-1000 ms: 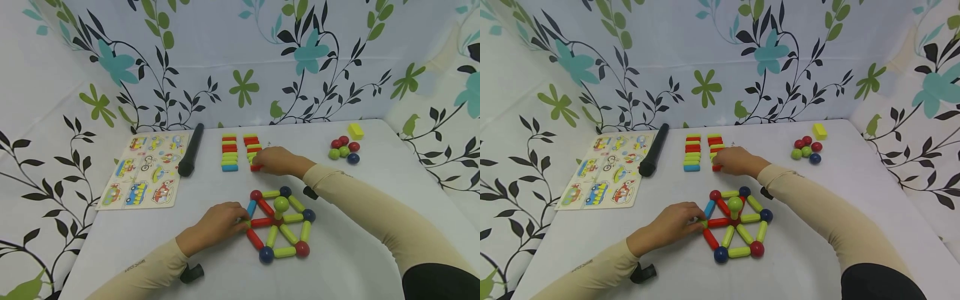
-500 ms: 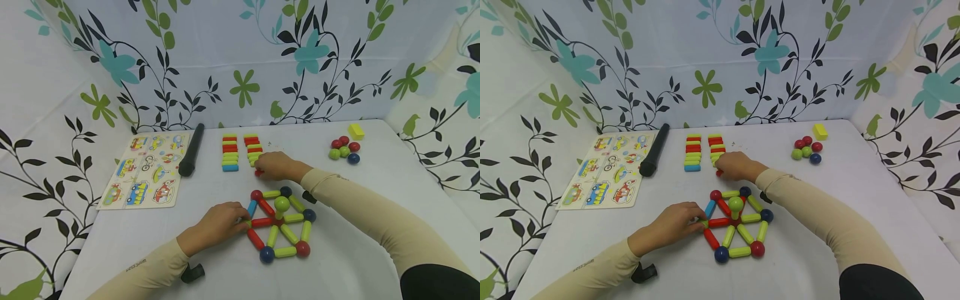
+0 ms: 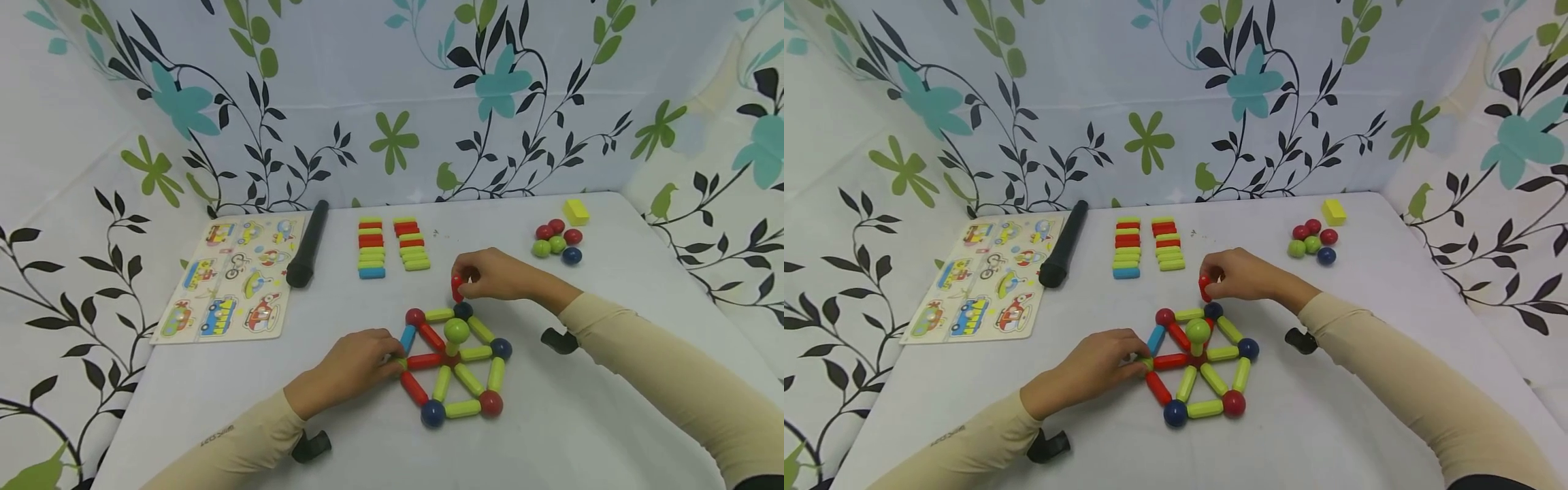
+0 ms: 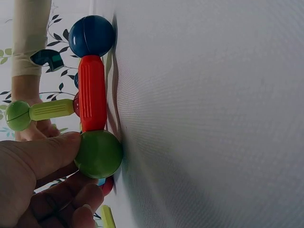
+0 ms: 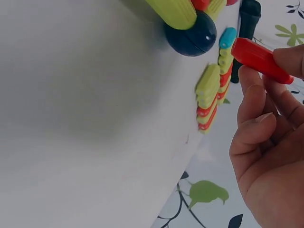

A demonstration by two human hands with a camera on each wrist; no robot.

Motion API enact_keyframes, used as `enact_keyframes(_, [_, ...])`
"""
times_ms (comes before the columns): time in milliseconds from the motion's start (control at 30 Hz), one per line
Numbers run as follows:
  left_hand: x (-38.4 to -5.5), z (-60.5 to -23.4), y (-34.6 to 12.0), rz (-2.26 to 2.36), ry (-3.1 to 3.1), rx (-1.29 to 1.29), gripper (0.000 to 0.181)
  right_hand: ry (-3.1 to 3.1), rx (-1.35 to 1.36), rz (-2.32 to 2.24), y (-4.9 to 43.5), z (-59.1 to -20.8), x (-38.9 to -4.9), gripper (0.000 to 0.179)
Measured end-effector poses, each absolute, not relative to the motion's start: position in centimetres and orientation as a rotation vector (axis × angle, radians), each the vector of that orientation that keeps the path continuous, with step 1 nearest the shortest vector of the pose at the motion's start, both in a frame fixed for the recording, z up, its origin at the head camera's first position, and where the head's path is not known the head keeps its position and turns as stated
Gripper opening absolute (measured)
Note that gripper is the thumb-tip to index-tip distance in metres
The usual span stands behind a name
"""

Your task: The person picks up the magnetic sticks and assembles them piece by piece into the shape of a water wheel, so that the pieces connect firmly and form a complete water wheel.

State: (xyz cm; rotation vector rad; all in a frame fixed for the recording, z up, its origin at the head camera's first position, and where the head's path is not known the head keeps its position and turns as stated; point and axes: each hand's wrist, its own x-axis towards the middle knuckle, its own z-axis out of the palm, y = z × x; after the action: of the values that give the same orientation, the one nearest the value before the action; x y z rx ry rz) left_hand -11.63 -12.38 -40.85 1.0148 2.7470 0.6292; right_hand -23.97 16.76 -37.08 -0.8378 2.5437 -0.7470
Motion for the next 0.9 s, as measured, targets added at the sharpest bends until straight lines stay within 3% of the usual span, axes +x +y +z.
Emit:
enact_keyframes(367, [-11.6,-40.9,-12.5,0.638,2.755,1.019,0.018,2.535,-0.87,-0.801,18.2,-37.8,-22.4,0.018])
enact_keyframes(900, [-11.7,-41.2,-12.4,0.643,2.751,1.016,0.019,2.527,-0.867,-0.767,19.0,-38.3,-22.7,0.022])
